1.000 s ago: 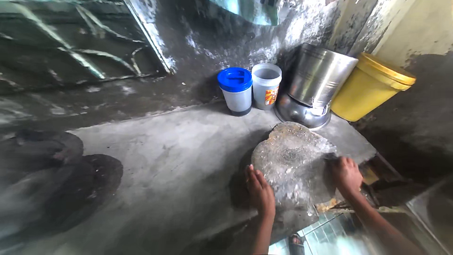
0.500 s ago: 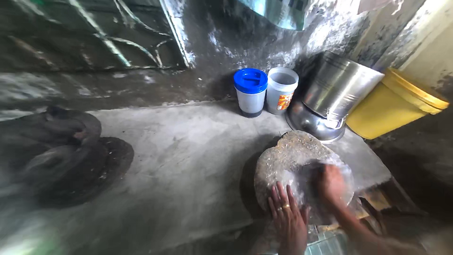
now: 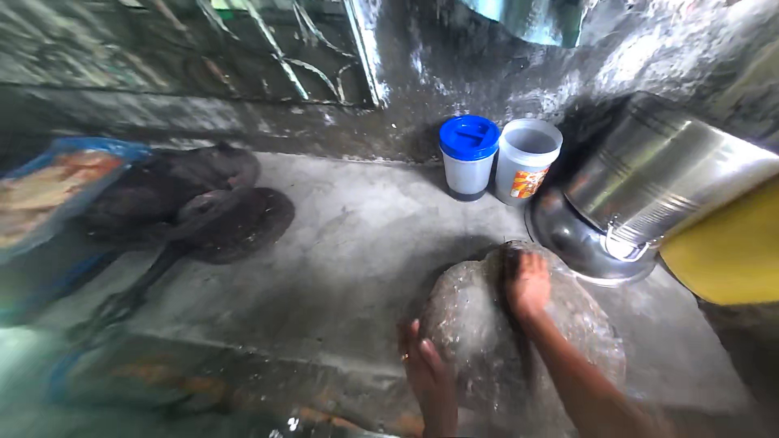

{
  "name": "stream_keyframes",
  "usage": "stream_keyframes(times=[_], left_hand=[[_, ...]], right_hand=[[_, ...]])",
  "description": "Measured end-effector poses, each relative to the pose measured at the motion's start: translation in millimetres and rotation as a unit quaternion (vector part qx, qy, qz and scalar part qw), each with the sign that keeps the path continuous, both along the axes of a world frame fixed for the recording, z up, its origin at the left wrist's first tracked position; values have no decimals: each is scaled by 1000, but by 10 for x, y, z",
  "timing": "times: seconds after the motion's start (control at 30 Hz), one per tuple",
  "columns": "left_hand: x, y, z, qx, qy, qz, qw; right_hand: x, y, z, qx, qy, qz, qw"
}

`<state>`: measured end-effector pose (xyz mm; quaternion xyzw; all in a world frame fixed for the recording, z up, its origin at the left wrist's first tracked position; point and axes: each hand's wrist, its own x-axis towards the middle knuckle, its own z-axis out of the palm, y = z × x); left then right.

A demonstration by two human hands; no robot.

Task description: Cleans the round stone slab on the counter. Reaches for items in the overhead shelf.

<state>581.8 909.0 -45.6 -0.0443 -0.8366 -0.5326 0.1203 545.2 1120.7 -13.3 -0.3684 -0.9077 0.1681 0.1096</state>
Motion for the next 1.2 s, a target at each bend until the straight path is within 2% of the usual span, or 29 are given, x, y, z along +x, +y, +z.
stream_keyframes(times=[0.1,0.17,0.27,0.33,0.43,0.53,0.6,0.63,0.73,0.8,0.9,0.97,1.0,1.03,1.1,1.2], left_hand=[[33,47,-49,84,-22,71,994],[89,95,6,120,-53,104,986],[188,164,54,131,-75,142,978],[211,200,-4,139,-66,169,973],[173,210,-46,183,-72,185,963],[148,174,-36,252,-100,186,944],[141,165,-25,299,-102,189,930],[142,153,-30,324,-100,188,922],[120,135,-49,375,-99,204,899],[131,128,-78,417,-113,216,876],[113,105,-137,499,-121,234,826],[129,103,-155,560,-129,238,783],[124,95,-148,581,-132,239,767],[117,89,-146,592,-133,242,757],[117,83,-164,592,-134,238,758],[69,55,-206,575,-139,220,776]], right_hand=[[130,-500,-270,42,82,209,973],[332,-452,-289,69,119,270,953],[212,224,-90,32,63,167,983],[-46,357,-51,17,9,100,995],[-245,-297,-9,25,-20,149,988],[-75,-1004,37,-19,-50,311,949],[121,-1149,-10,-4,-1,380,925],[167,-1065,7,-11,5,367,930],[-93,-450,22,4,-3,224,975],[-269,-362,-14,13,-5,164,986],[-132,-970,3,22,-31,257,966],[135,-1254,-79,39,32,339,940],[244,-1268,-83,43,59,346,935],[343,-1168,-30,39,63,322,944],[527,-624,86,53,34,209,976],[784,309,-113,108,-9,25,994]])
